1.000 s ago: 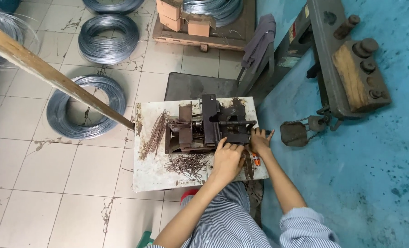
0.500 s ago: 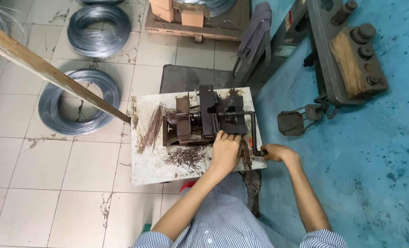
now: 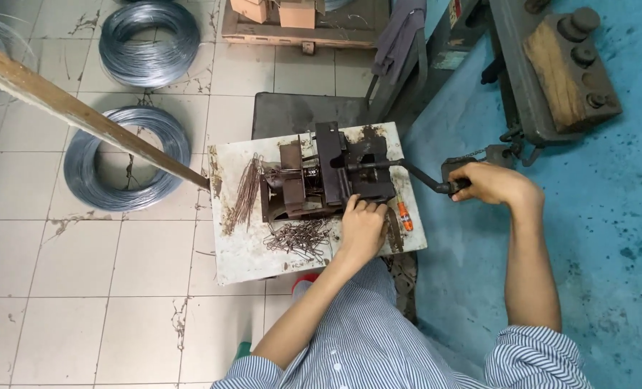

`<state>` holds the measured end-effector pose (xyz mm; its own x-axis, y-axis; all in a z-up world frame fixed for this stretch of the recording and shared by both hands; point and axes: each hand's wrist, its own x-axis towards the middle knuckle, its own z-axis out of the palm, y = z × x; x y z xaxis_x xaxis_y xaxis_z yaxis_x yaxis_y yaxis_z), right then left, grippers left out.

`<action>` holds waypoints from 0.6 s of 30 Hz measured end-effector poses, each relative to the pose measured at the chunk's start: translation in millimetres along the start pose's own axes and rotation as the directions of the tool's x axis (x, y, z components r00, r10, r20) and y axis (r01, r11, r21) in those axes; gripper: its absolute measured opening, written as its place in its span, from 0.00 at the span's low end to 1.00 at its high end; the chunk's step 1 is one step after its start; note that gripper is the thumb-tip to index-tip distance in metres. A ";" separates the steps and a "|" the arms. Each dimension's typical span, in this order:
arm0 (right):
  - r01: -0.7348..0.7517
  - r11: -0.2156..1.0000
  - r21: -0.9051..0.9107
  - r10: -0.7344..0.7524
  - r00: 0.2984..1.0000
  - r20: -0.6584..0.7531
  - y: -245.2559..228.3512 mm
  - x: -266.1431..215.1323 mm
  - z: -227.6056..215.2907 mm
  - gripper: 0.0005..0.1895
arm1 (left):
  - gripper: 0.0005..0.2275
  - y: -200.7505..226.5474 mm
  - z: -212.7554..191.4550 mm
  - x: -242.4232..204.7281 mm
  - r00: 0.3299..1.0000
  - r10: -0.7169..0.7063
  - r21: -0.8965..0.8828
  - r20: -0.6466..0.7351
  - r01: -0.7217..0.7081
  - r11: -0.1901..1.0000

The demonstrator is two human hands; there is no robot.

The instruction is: Feeding metal wires into a manual machine and pulling a lever to cut or bend them.

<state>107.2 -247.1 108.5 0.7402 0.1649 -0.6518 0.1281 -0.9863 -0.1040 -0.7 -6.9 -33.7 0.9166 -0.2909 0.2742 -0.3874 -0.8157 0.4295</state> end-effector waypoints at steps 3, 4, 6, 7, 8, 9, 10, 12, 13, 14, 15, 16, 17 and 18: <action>-0.009 1.000 0.026 0.011 0.997 -0.074 12.9 5.6 17.9 0.27 | 0.12 0.6 -5.0 3.1 1.000 0.015 -0.005 -0.001 -0.015 1.000; -0.006 1.000 0.012 0.006 1.000 -0.029 9.0 0.0 24.6 0.25 | 0.12 0.4 -4.9 2.9 1.000 0.006 -0.019 0.023 -0.005 1.000; -0.003 1.000 0.000 0.003 1.000 0.016 8.9 4.9 47.1 0.23 | 0.11 -0.2 -4.0 2.8 0.999 0.000 -0.032 0.050 0.002 0.999; 0.051 0.999 -0.018 -0.049 0.996 0.080 12.5 15.3 62.9 0.22 | 0.12 -0.6 -3.1 2.9 0.999 -0.006 -0.033 0.050 0.008 0.999; 0.106 0.994 -0.033 -0.100 0.984 0.146 15.9 25.7 79.0 0.22 | 0.13 -0.8 -2.1 2.2 0.999 -0.015 -0.035 0.051 0.017 0.999; 0.106 0.994 -0.031 -0.100 0.984 0.148 16.9 38.6 100.8 0.22 | 0.13 -1.8 0.0 0.9 0.998 -0.015 -0.035 0.053 0.017 0.999; 0.123 0.992 -0.003 -0.122 0.982 0.147 18.1 53.4 120.4 0.22 | 0.13 -3.1 2.4 0.9 0.999 -0.003 -0.037 0.039 0.005 0.999; 0.141 0.990 0.023 -0.143 0.979 0.147 16.7 83.0 161.8 0.23 | 0.13 -3.8 3.9 0.3 1.000 0.006 -0.040 0.024 -0.005 0.999; 0.103 0.994 0.042 -0.103 0.995 0.010 14.2 97.9 183.6 0.21 | 0.12 -3.0 3.1 -0.3 1.000 -0.001 -0.044 0.019 0.002 0.999; 0.068 0.995 0.067 -0.059 0.990 -0.130 11.8 113.3 204.6 0.20 | 0.12 -2.8 2.0 0.4 1.000 -0.004 -0.047 0.013 0.004 0.999; 0.068 0.995 0.067 -0.058 0.990 -0.131 17.9 141.1 223.0 0.20 | 0.12 -1.4 -3.9 1.7 1.000 -0.003 -0.047 0.012 0.003 0.999; 0.008 1.000 0.003 -0.006 0.956 -0.293 23.4 168.9 241.8 0.23 | 0.11 -0.2 -9.9 2.5 1.000 0.000 -0.072 0.010 0.001 0.997; -0.062 0.997 -0.049 0.034 0.893 -0.449 28.8 196.7 260.6 0.26 | 0.10 0.9 -16.0 3.2 1.000 0.003 -0.097 0.009 -0.002 0.995; -0.059 0.997 -0.052 0.030 0.893 -0.449 22.9 199.8 262.0 0.26 | 0.10 1.4 -18.1 2.8 1.000 -0.001 -0.096 0.007 0.002 0.995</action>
<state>85.1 -238.5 -221.0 0.9611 0.1211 -0.2484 0.1184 -0.9926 -0.0260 -0.4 0.2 -16.8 0.9178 -0.2932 0.2679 -0.3933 -0.7643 0.5110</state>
